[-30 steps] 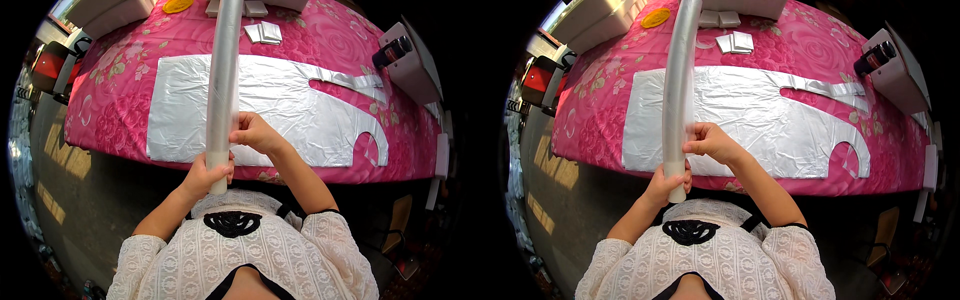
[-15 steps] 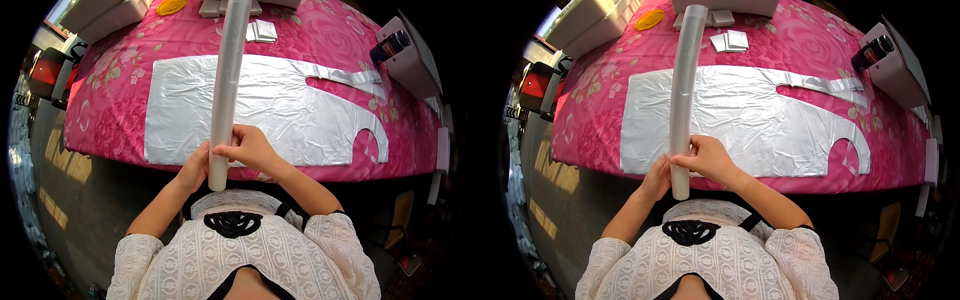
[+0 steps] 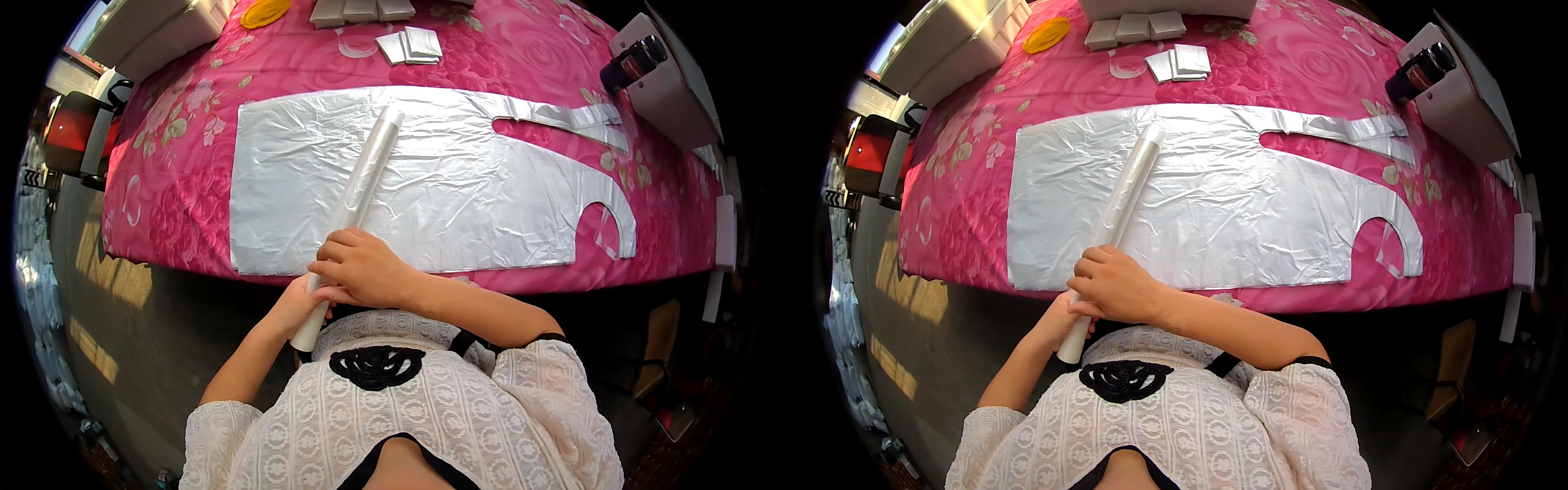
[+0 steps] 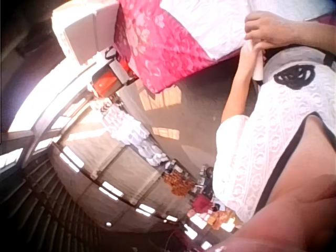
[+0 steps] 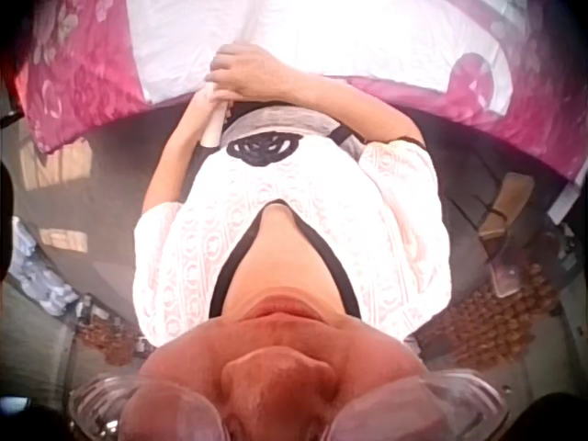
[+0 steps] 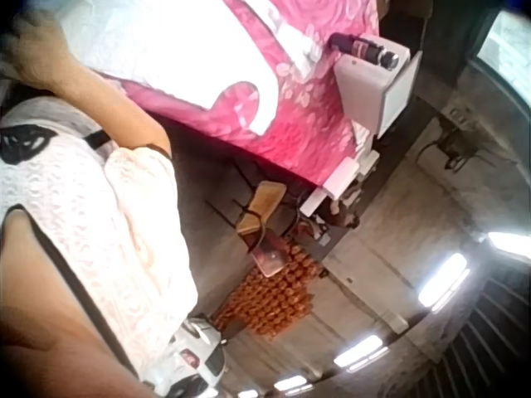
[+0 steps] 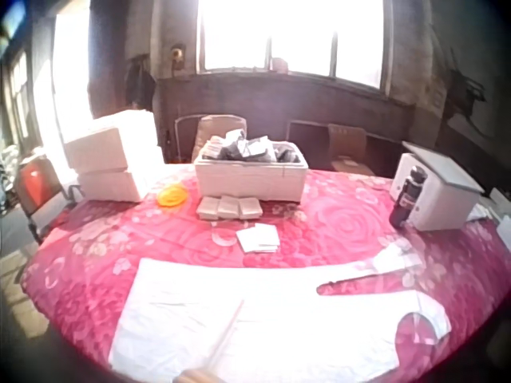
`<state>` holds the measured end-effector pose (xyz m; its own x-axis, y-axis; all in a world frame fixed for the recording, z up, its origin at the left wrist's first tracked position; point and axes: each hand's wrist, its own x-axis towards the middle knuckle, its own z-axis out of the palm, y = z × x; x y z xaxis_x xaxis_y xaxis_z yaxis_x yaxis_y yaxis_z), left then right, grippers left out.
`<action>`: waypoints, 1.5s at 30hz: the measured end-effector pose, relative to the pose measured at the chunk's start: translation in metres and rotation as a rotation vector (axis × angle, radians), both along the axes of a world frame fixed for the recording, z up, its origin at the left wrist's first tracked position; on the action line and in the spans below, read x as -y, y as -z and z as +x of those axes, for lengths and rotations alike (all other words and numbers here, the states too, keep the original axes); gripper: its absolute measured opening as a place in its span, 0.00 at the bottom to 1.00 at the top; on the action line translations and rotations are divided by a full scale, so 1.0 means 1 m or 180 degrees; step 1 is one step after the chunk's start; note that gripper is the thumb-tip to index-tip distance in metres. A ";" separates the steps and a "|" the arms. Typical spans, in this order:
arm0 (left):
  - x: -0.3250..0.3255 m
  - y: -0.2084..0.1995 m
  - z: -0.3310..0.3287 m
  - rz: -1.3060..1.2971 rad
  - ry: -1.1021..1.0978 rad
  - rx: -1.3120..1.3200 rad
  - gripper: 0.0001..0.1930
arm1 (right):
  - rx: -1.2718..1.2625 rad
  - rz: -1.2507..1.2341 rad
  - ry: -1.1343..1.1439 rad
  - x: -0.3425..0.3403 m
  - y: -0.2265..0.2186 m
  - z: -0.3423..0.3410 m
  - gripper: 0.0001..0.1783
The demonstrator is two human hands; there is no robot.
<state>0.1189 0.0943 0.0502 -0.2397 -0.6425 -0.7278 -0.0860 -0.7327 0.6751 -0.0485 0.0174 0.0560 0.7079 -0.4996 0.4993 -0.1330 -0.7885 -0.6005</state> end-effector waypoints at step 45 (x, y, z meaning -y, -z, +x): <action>-0.044 0.011 0.073 0.0620 0.1187 -0.0220 0.23 | -0.0152 0.1763 0.3373 0.225 0.043 -0.304 0.12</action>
<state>0.1918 0.1383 0.0391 -0.4820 -0.3547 -0.8012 -0.3286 -0.7745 0.5406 -0.3526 -0.2073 0.0130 -0.1740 -0.9846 0.0165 -0.5920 0.0911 -0.8008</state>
